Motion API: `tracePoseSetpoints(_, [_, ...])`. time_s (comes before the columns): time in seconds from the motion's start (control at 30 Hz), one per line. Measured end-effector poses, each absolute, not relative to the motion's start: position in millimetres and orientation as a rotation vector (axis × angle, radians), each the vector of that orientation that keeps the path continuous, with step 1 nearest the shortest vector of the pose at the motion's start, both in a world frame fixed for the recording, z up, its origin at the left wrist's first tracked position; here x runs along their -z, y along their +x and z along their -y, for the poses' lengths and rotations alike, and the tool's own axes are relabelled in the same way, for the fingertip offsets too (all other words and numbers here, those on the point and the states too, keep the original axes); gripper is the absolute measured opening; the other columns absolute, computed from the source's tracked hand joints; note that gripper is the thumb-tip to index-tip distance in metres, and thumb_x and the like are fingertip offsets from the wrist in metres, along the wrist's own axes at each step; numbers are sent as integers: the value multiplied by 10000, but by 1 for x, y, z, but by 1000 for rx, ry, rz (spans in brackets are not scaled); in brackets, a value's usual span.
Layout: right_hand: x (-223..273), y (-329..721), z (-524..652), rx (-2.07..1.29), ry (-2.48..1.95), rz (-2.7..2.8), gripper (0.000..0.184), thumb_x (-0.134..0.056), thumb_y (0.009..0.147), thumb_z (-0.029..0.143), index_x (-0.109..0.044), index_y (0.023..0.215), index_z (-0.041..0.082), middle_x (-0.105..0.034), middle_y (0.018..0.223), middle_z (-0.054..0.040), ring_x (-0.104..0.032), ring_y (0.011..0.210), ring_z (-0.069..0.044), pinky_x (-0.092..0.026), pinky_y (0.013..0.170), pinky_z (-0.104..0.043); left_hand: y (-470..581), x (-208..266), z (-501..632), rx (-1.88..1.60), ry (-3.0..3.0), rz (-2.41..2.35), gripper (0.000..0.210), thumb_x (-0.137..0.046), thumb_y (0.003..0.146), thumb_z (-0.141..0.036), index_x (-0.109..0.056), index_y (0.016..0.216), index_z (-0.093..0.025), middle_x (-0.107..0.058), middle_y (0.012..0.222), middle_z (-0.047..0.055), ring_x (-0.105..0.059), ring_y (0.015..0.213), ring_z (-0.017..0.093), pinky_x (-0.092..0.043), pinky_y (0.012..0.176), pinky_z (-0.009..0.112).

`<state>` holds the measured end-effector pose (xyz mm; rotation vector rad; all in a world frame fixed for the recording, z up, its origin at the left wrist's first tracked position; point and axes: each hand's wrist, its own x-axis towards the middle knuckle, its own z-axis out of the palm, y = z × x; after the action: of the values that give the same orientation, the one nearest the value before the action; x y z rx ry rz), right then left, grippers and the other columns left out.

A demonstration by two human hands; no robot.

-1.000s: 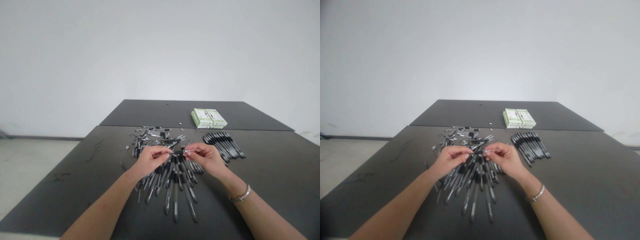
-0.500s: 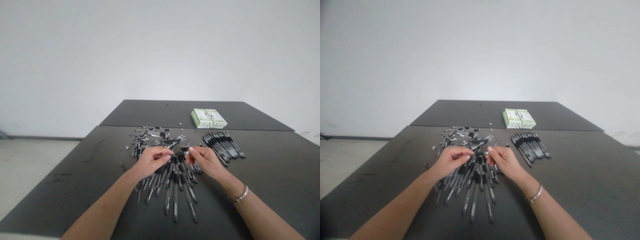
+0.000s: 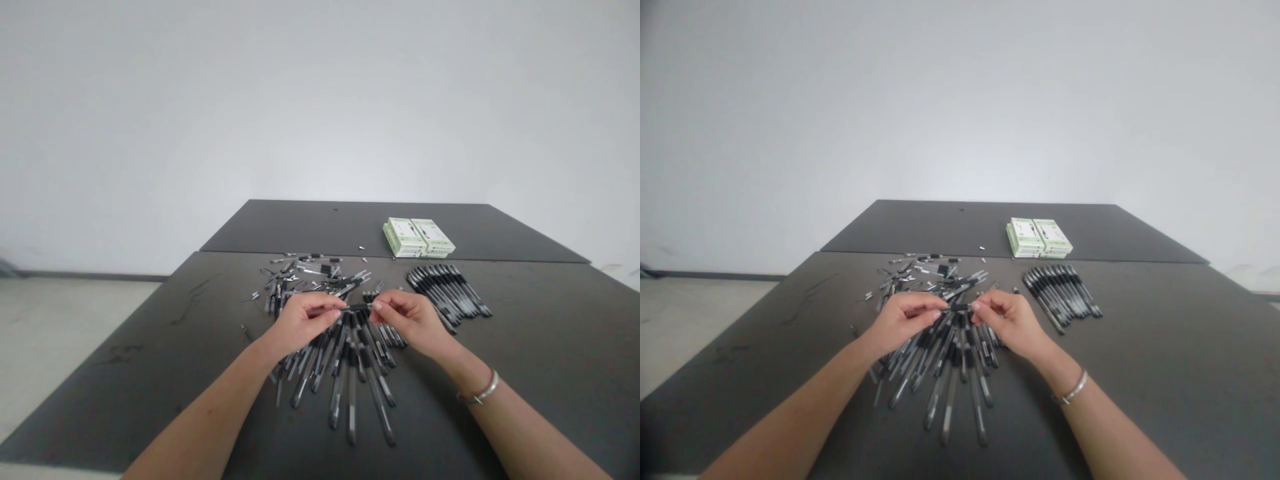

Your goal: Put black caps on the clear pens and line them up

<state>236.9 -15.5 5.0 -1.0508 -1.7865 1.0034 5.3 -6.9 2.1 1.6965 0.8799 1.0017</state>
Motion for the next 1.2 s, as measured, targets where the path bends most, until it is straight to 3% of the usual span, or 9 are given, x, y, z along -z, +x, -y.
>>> tracePoseSetpoints(0.17, [-8, 237, 17, -1039, -1121, 1844, 470, -432, 939, 463, -602, 634, 148, -604, 569, -28, -563, 539, -118, -453, 558, -233, 6, -4, 8, -981, 1712, -890, 189, -622, 782, -199, -721, 910, -101, -727, 867, 93, -669, 749, 151, -517, 700, 247])
tracePoseSetpoints(0.37, [-5, 239, 17, -1072, -1012, 1760, 266, -614, 851, 403, -616, 982, 171, -709, 816, -60, -657, 748, -173, -507, 699, -280, 5, -2, 6, -989, 1687, -894, 196, -631, 787, -219, -722, 917, -104, -730, 836, 90, -665, 722, 153, -517, 683, 253])
tracePoseSetpoints(0.53, [-7, 235, 18, -921, -1025, 1843, 188, -593, 864, 345, -665, 839, 174, -707, 783, -61, -652, 731, -173, -507, 683, -279, 5, -5, 8, -981, 1707, -875, 197, -639, 787, -224, -723, 921, -109, -728, 863, 90, -665, 734, 152, -514, 684, 248])
tracePoseSetpoints(0.77, [-5, 235, 19, -901, -1061, 1828, 187, -628, 842, 324, -646, 958, 178, -720, 810, -57, -666, 715, -171, -518, 667, -274, 5, -3, 6, -989, 1708, -881, 202, -637, 785, -219, -725, 926, -103, -728, 849, 89, -664, 718, 148, -513, 669, 240])
tracePoseSetpoints(0.93, [-4, 238, 17, -839, -1071, 1859, 206, -635, 837, 364, -697, 887, 174, -727, 817, -59, -660, 729, -172, -508, 677, -268, 5, -3, 7, -995, 1737, -865, 192, -621, 791, -192, -725, 925, -102, -726, 876, 92, -667, 747, 149, -517, 691, 239])
tracePoseSetpoints(1.1, [-7, 238, 19, -915, -1094, 1972, 417, -484, 921, 442, -671, 685, 154, -679, 632, -42, -617, 596, -136, -473, 595, -235, 5, -6, 8, -971, 1801, -869, 188, -609, 802, -179, -731, 929, -112, -720, 889, 91, -665, 774, 156, -517, 698, 238])
tracePoseSetpoints(1.2, [-6, 236, 19, -1040, -1136, 1925, 496, -432, 920, 520, -638, 664, 148, -650, 557, -37, -594, 515, -126, -472, 537, -228, 5, -7, 9, -960, 1823, -864, 189, -611, 804, -182, -735, 930, -116, -717, 889, 91, -662, 773, 156, -516, 690, 233])
